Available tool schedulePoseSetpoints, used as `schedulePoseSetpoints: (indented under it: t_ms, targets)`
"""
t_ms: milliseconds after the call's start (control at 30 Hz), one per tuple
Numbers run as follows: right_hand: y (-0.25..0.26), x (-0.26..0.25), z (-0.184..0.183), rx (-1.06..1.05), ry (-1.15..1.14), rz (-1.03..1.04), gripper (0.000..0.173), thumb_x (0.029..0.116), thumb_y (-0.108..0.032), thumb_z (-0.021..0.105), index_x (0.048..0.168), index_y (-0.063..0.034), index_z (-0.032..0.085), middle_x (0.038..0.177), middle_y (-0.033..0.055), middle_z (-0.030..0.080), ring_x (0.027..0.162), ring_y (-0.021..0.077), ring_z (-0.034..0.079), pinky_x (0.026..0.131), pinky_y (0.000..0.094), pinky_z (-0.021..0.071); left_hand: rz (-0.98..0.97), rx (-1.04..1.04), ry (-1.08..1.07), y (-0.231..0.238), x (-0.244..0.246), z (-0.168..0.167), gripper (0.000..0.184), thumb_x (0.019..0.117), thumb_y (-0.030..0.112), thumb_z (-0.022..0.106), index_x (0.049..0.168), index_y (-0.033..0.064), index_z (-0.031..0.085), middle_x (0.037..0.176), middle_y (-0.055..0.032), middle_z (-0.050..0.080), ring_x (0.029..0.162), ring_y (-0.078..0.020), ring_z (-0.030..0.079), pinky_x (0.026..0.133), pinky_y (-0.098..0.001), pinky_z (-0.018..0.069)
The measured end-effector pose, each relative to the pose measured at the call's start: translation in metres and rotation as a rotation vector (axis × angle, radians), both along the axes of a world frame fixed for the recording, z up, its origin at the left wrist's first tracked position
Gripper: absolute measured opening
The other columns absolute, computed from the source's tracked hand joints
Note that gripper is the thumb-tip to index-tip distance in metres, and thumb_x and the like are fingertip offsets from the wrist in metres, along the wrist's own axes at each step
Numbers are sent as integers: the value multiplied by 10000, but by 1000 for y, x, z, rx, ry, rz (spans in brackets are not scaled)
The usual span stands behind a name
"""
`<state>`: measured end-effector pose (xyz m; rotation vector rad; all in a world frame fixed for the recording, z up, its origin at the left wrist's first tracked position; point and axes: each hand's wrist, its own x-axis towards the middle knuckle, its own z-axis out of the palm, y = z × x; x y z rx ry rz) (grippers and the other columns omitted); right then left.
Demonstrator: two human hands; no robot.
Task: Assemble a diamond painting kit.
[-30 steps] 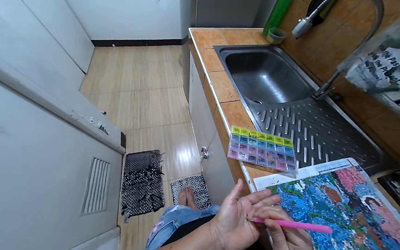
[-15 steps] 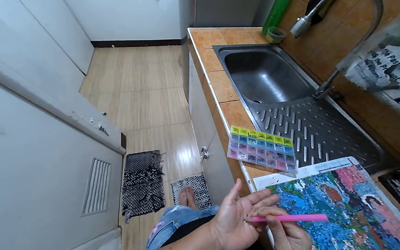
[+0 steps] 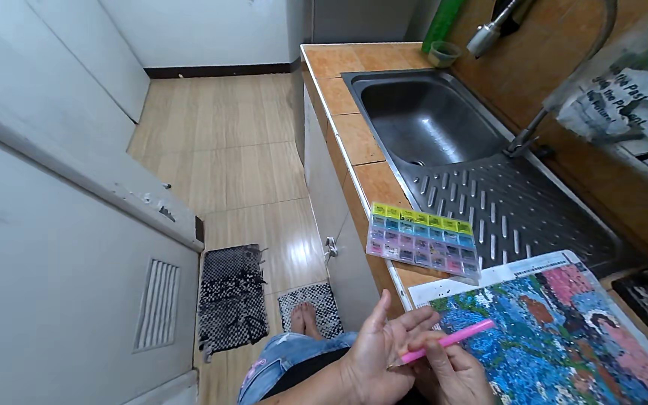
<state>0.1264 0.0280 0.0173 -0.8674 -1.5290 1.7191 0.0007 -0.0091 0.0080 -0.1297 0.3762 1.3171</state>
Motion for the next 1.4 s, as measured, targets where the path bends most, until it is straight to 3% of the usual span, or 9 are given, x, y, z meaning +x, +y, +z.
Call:
schedulePoseSetpoints:
  t_ms: [133, 267, 433, 600, 933, 1100, 1400]
  targets:
    - [5, 4, 8, -175, 53, -4, 334, 1089, -137, 438, 930, -171, 730, 865, -73, 751, 746, 6, 687, 695, 182, 573, -11, 23, 8, 0, -1, -6, 765, 1056, 555, -9, 1374, 81, 500, 1268, -57, 677, 1113, -147, 670, 872, -294, 538]
    - [22, 23, 18, -250, 78, -115, 416, 1116, -174, 339, 914, -160, 703, 834, -31, 755, 705, 40, 703, 671, 196, 587, 49, -80, 38, 0, -5, -10, 718, 1092, 490, 64, 1352, 6, 526, 1307, -114, 654, 1188, -221, 650, 1022, -360, 503]
    - [45, 53, 18, -200, -36, -430, 454, 1118, -134, 191, 904, -90, 588, 749, -26, 719, 618, 72, 693, 608, 215, 604, 3, -291, 152, 1, -8, -12, 526, 1125, 320, 199, 1257, -6, 589, 1159, -124, 730, 1053, -219, 718, 958, -355, 553]
    - [48, 71, -3, -139, -150, -580, 389, 1111, -103, 251, 912, -58, 581, 716, -28, 707, 585, 69, 687, 576, 214, 600, -21, -395, 210, 4, -7, -10, 428, 1114, 232, 270, 1215, -12, 606, 1077, -122, 751, 973, -214, 740, 889, -342, 582]
    - [41, 72, -49, 70, -272, -564, 154, 1026, -27, 450, 982, 7, 594, 798, -29, 704, 649, 8, 673, 574, 155, 557, -33, -470, 231, 9, -4, -7, 391, 1106, 194, 290, 1161, -10, 619, 1019, -129, 759, 914, -218, 750, 841, -338, 598]
    - [41, 72, -64, 316, -332, -520, 164, 987, -42, 531, 955, 74, 643, 787, -17, 691, 678, -28, 669, 659, 145, 581, -34, -480, 235, 10, -3, -7, 382, 1103, 185, 294, 1156, -8, 620, 1010, -127, 760, 904, -218, 753, 835, -333, 602]
    - [42, 74, -72, 448, -379, -511, 206, 974, -78, 554, 911, 75, 677, 792, 27, 695, 691, -33, 662, 664, 125, 562, -39, -487, 236, 12, -2, -10, 386, 1104, 184, 288, 1157, -9, 618, 1003, -130, 761, 881, -216, 755, 816, -325, 607]
